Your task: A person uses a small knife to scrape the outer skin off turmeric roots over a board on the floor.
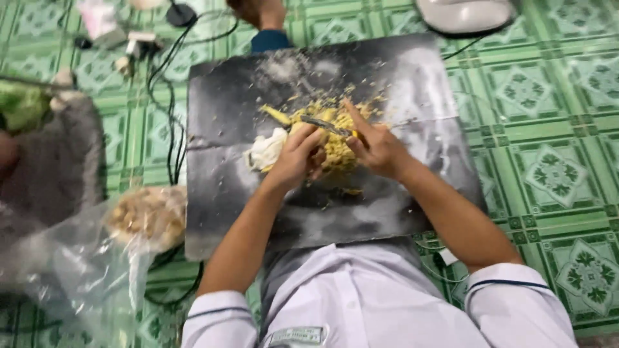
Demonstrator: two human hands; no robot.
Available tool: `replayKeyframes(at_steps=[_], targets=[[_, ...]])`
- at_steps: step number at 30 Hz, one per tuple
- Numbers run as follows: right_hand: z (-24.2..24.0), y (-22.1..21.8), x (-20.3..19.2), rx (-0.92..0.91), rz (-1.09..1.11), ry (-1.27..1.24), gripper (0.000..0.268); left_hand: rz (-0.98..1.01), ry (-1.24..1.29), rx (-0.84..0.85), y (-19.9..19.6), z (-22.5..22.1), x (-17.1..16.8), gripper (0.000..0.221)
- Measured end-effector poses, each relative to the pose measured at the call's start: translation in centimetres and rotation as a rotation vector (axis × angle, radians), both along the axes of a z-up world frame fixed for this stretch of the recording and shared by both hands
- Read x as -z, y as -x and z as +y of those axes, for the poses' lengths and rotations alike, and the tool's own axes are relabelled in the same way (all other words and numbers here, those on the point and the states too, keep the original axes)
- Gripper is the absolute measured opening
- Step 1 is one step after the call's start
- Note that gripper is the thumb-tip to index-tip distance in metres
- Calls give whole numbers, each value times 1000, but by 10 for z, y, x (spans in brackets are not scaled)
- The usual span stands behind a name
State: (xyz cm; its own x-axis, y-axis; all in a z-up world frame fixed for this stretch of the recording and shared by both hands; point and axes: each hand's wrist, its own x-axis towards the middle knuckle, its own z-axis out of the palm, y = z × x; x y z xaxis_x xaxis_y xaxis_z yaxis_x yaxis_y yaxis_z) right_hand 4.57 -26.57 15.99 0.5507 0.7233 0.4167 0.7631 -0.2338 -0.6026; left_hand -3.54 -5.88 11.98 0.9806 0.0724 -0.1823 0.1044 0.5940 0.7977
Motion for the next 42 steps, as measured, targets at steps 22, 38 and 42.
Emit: replayKeyframes(at_steps=[22,38,42], targets=[[0,-7,10,-103,18,-32,56,-123,-41,225,3,12,1,24],[0,-5,4,-88,-140,-60,53,-241,-108,216,4,10,-2,27],[-1,-10,3,-79,-95,-90,49,-263,-106,252,2,13,0,26]])
